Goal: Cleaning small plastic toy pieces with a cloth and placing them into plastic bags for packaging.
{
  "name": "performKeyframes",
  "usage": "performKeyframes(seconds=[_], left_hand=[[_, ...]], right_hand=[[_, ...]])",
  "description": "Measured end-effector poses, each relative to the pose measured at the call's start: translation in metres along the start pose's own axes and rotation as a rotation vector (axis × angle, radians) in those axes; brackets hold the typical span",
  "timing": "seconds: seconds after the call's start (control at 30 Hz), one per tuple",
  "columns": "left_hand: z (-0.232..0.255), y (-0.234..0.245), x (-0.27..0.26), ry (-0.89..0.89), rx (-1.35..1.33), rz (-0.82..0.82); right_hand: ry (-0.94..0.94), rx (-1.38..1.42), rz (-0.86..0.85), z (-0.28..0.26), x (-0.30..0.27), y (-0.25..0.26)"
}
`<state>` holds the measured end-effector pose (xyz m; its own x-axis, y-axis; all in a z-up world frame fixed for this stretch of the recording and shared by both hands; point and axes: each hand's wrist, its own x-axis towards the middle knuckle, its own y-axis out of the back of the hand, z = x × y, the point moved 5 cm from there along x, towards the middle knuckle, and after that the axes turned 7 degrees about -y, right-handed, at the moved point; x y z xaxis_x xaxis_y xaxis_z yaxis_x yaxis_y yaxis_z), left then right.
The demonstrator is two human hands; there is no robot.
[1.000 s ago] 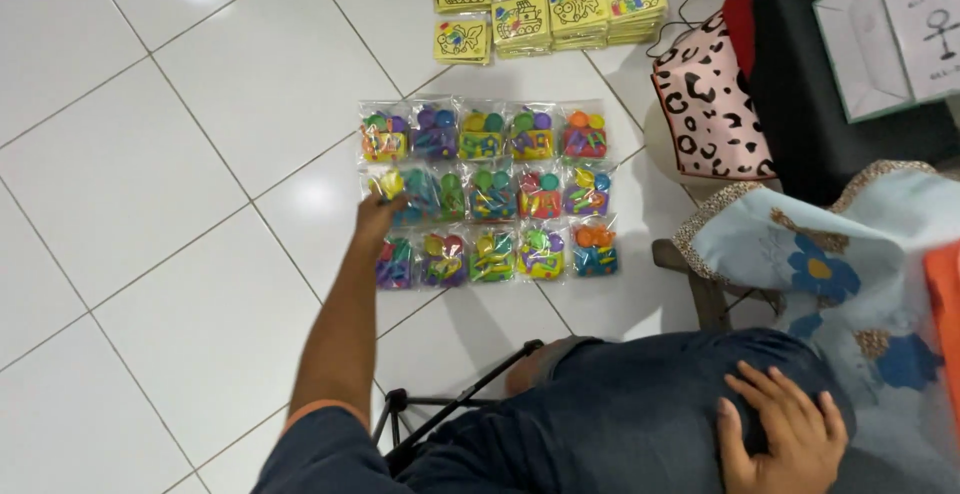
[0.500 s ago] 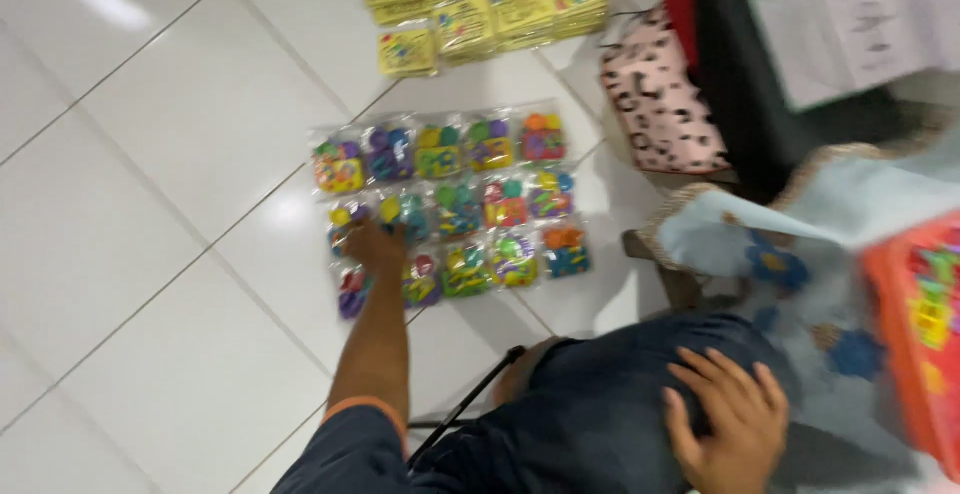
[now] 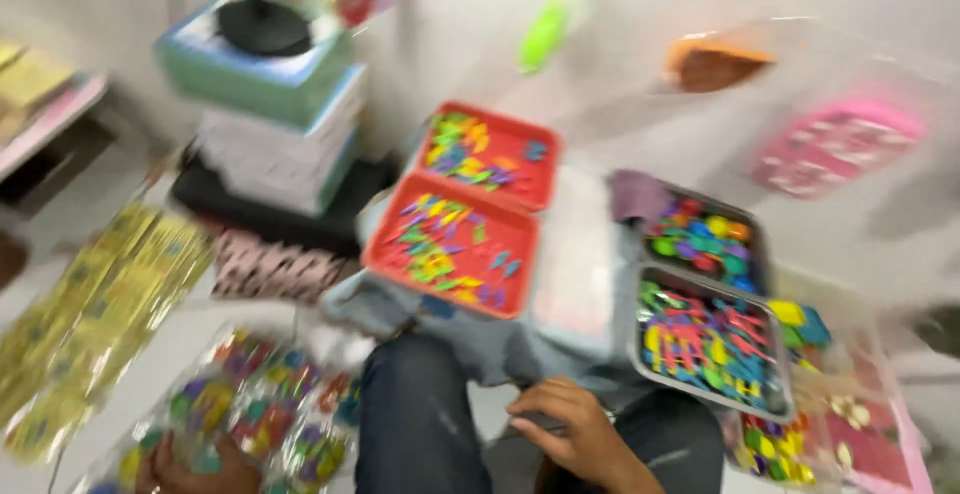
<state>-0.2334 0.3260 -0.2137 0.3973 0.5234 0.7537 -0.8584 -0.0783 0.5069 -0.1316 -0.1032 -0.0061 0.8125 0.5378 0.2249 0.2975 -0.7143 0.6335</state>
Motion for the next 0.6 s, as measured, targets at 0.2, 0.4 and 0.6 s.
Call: performKeyframes(seconds=[0.2, 0.4, 0.6], left_hand=[[0.091, -0.048, 0.027, -0.160, -0.445, -0.060], [0.114, -0.130, -0.005, -0.362, -0.757, -0.236], [0.182, -0.185, -0.064, -0.719, -0.912, -0.413]], right_hand=[[-0.341, 0.030, 0.461, 0.063, -0.123, 0.075], [-0.623, -0.062, 0.682, 0.094, -0.191, 0.110], [-0.635, -0.061, 0.967, 0.139, -0.236, 0.178]])
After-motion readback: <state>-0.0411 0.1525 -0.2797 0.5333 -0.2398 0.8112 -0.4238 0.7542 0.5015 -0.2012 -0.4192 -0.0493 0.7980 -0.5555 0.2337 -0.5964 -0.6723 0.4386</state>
